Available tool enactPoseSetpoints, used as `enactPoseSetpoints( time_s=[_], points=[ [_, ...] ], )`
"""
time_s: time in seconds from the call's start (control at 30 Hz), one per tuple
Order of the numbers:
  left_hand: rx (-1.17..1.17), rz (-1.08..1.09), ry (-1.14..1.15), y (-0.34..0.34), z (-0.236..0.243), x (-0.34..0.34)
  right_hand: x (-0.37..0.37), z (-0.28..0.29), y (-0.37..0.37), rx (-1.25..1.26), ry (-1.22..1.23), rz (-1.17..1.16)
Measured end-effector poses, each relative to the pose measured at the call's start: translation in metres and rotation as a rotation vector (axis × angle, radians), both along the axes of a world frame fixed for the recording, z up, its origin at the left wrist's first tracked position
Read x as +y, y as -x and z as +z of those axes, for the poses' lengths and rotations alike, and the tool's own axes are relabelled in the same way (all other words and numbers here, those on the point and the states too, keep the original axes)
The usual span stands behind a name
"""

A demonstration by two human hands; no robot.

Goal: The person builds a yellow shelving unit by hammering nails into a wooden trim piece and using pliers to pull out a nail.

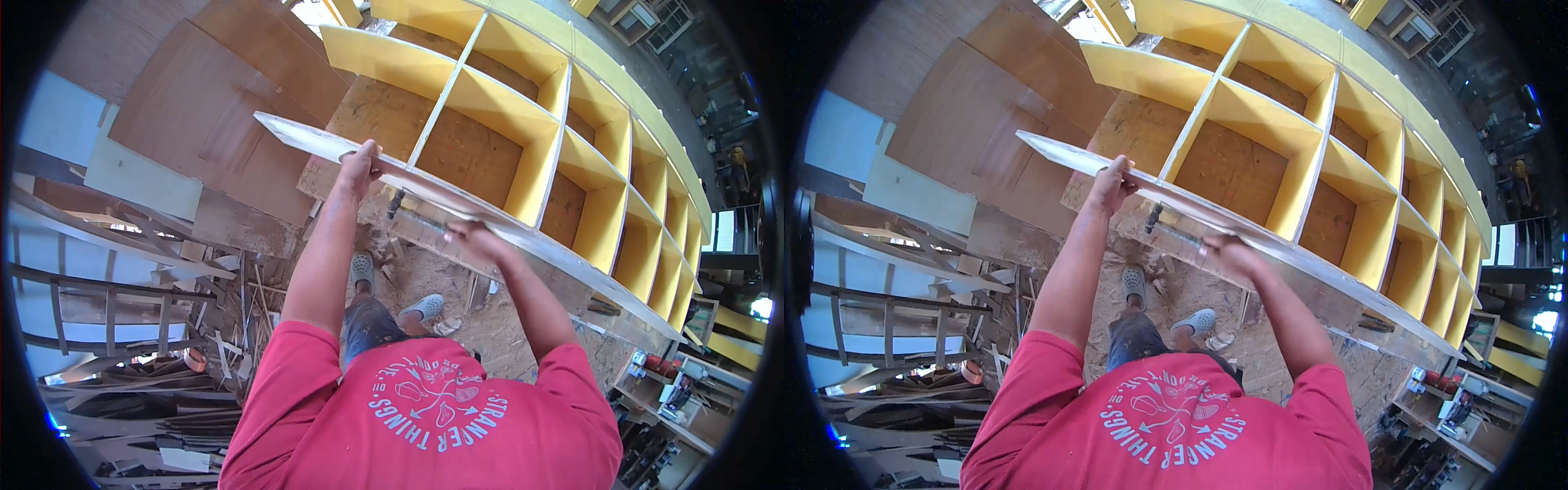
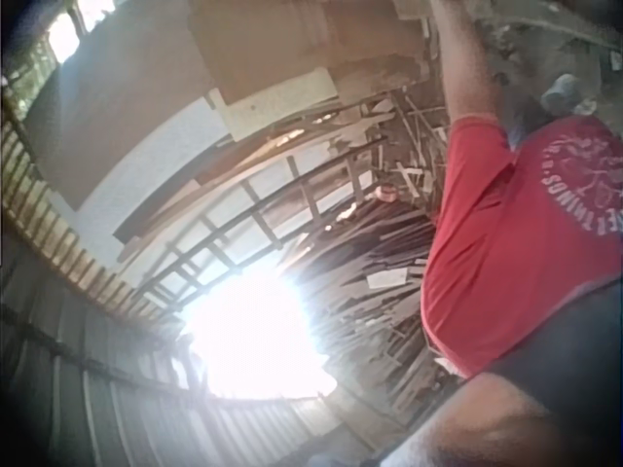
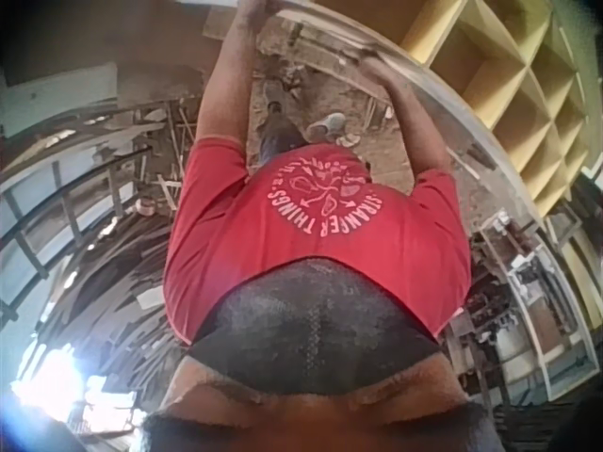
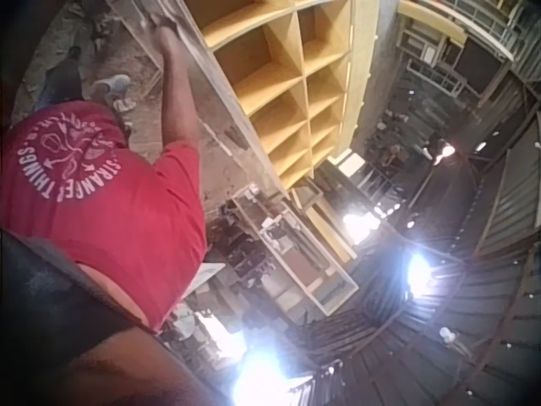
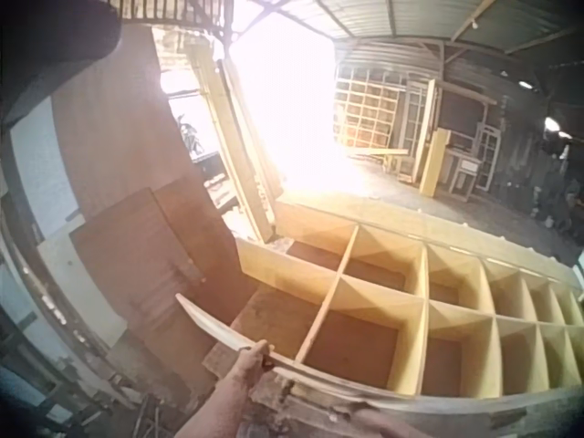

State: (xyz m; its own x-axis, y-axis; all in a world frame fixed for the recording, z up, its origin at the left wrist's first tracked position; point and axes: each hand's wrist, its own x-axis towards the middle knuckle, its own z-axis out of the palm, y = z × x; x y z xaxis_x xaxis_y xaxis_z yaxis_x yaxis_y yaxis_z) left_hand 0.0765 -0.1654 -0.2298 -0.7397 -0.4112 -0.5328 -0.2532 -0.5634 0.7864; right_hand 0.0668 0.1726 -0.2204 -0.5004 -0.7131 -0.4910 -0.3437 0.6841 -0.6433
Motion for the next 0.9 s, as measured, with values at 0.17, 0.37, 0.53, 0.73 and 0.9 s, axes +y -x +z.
enactPoseSetpoints(
  time_s=[0.17, 0.37, 0.53, 0.73, 0.9],
  points=[
    [0.010, -0.013, 0.005, -0.011, -0.010, -0.013, -0.019, 0.041, -0.042, -0.410, 0.149, 0.537],
    [0.014, -0.015, 0.011, -0.007, -0.009, -0.010, -0.022, 0.020, -0.029, -0.191, 0.111, 0.099],
    [0.004, -0.005, 0.011, -0.005, -0.012, -0.011, -0.026, 0.044, -0.039, -0.485, -0.050, 0.599],
    [0.002, -0.030, 0.017, -0.005, -0.014, -0.010, -0.014, 0.027, -0.019, -0.078, 0.012, -0.066],
    [0.004, -0.022, 0.002, -0.003, -0.015, -0.011, 0.000, 0.014, -0.017, -0.217, 0.177, 0.326]
  ],
)
